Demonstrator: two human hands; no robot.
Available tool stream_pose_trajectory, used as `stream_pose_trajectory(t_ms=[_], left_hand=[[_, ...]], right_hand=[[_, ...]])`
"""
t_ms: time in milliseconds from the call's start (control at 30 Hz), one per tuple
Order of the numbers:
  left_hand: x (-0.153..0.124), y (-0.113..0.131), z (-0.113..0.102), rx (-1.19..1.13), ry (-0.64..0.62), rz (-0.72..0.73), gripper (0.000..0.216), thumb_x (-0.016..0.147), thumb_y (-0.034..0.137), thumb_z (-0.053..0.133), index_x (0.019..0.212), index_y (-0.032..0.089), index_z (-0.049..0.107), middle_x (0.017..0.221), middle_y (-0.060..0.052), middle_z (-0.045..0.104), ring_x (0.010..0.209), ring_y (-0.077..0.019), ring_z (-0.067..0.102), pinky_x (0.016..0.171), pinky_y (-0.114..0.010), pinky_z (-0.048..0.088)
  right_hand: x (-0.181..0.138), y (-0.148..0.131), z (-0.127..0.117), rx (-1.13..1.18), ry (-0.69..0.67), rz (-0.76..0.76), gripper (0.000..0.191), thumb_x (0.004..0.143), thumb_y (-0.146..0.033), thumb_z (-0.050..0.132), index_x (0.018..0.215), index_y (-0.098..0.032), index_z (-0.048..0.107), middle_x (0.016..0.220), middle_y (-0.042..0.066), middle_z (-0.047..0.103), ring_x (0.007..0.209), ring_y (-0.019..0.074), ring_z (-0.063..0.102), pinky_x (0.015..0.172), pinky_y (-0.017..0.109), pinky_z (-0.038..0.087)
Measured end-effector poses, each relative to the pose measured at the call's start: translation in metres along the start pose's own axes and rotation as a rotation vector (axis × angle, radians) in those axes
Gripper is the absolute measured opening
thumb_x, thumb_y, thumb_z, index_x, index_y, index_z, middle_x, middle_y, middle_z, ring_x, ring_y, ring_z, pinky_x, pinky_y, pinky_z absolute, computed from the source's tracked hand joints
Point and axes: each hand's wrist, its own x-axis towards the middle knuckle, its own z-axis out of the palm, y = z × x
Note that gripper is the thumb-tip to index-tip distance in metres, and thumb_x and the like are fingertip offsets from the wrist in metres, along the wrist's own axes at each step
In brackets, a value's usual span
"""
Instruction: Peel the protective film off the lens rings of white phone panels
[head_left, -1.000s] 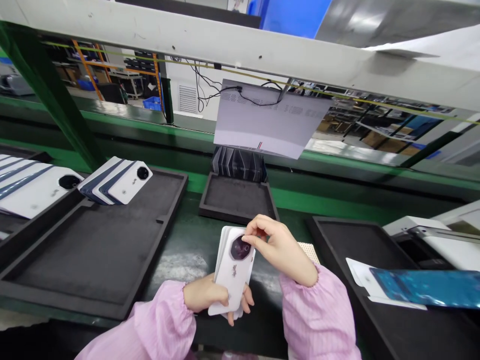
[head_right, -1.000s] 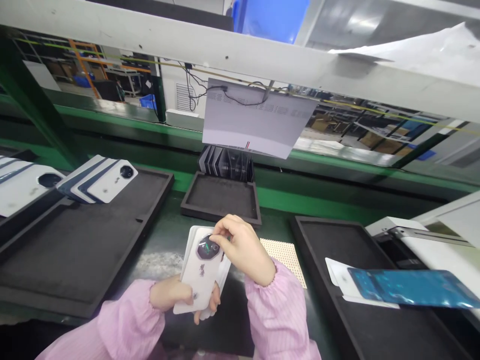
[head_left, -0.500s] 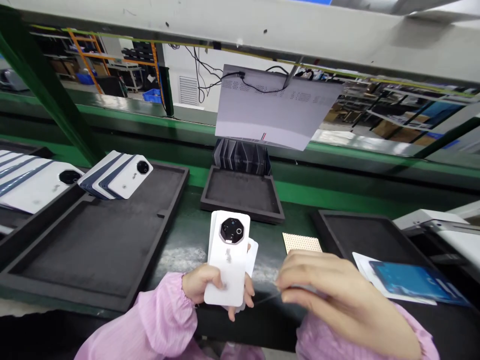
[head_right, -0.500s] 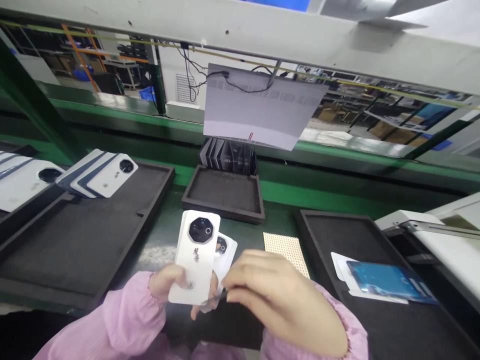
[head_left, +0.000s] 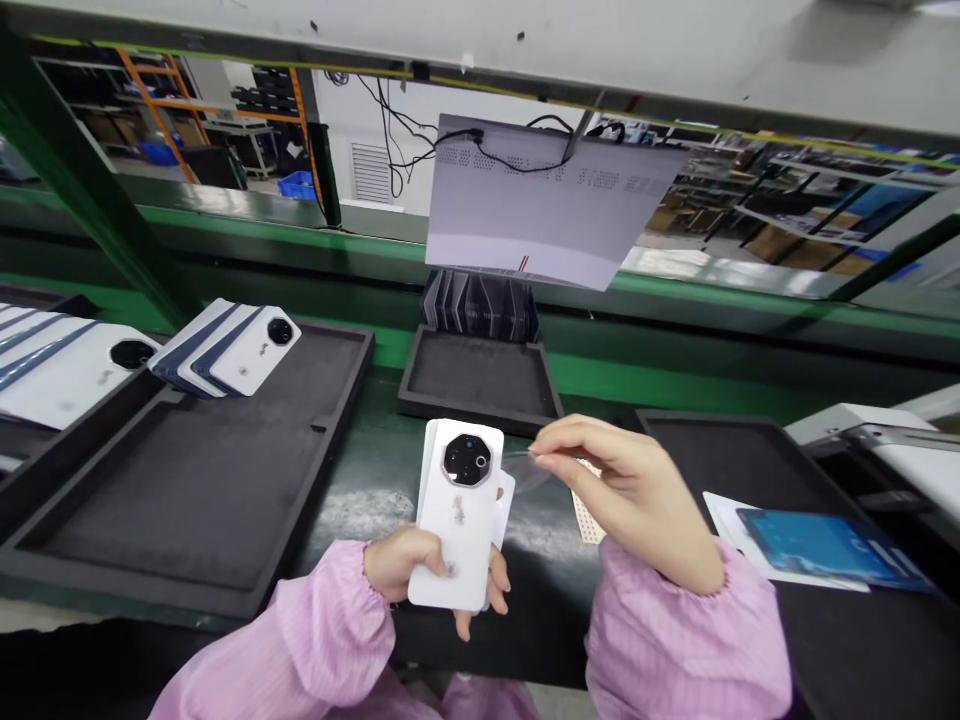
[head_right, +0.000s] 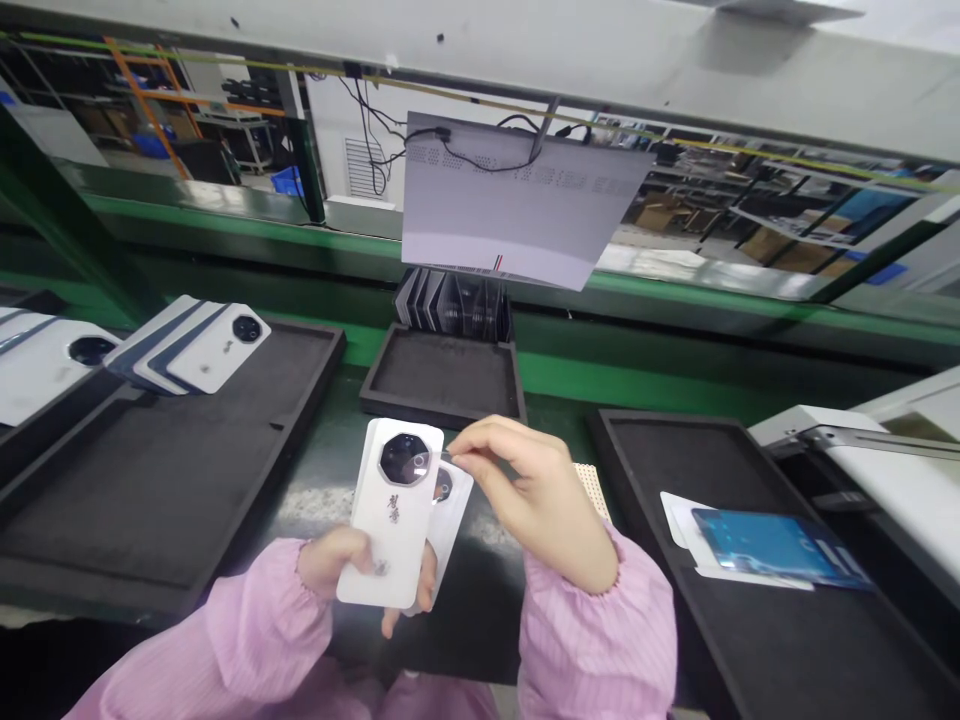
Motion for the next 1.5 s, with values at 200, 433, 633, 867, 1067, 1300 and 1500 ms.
stream_pose_trajectory(t_ms=[200,433,633,867,1067,1300,1500], left_hand=[[-0.001,-0.001,0.0,0.038,0.021,-0.072,0.049,0.048,0.017,0.043,0.09,0.003,0.065,0.082,-0.015,0.066,0.063,-0.0206,0.061,0.048,-0.028,0.049],[-0.001,-0.003,-0.002,0.051,0.015,-0.096,0.053,0.049,0.017,0.043,0.094,0.003,0.065,0.085,-0.014,0.066,0.066,-0.0206,0.061,0.048,-0.027,0.048],[-0.001,-0.004,0.0,0.046,0.022,-0.058,0.05,0.05,0.016,0.043,0.093,0.004,0.066,0.089,-0.014,0.064,0.076,-0.0234,0.061,0.05,-0.027,0.05],[-0.001,-0.005,-0.001,0.042,0.038,-0.065,0.051,0.05,0.016,0.043,0.094,0.004,0.066,0.089,-0.015,0.063,0.077,-0.024,0.061,0.049,-0.027,0.05],[-0.001,-0.004,0.0,0.04,0.034,-0.052,0.049,0.051,0.017,0.043,0.093,0.003,0.066,0.088,-0.015,0.064,0.073,-0.0222,0.061,0.048,-0.026,0.05],[0.0,-0.001,0.0,0.073,-0.022,-0.078,0.05,0.053,0.017,0.046,0.099,0.005,0.064,0.093,-0.014,0.064,0.074,-0.0208,0.06,0.051,-0.026,0.05],[0.001,-0.003,-0.001,0.085,-0.032,-0.074,0.051,0.057,0.017,0.048,0.104,0.005,0.062,0.101,-0.016,0.061,0.089,-0.0252,0.059,0.049,-0.025,0.051]], right_hand=[[0.014,0.008,0.016,0.09,-0.174,0.03,0.012,0.083,-0.016,0.052,0.078,-0.019,0.063,0.078,0.002,0.065,0.071,0.0148,0.061,0.066,0.027,0.048],[0.016,0.014,0.021,0.057,-0.193,0.03,0.013,0.083,-0.014,0.052,0.078,-0.019,0.062,0.078,0.001,0.066,0.07,0.014,0.06,0.064,0.027,0.046],[0.017,0.016,0.028,0.003,-0.18,0.031,0.012,0.082,-0.015,0.052,0.08,-0.02,0.063,0.08,0.001,0.067,0.071,0.0142,0.061,0.065,0.027,0.047],[0.017,0.014,0.032,-0.13,-0.166,0.025,0.013,0.079,-0.011,0.056,0.08,-0.021,0.064,0.081,0.001,0.067,0.075,0.0162,0.061,0.068,0.029,0.048],[0.017,0.013,0.03,-0.134,-0.169,0.018,0.013,0.08,-0.011,0.054,0.08,-0.021,0.063,0.081,0.001,0.067,0.078,0.0164,0.062,0.074,0.03,0.048],[0.018,0.023,0.035,-0.24,-0.098,0.105,0.044,0.074,-0.028,0.066,0.115,-0.02,0.055,0.126,0.012,0.049,0.109,0.0261,0.053,0.082,0.038,0.049],[0.024,0.035,0.027,-0.162,-0.138,0.184,0.009,0.079,-0.024,0.058,0.074,-0.019,0.063,0.074,0.001,0.065,0.069,0.016,0.061,0.066,0.029,0.048]])
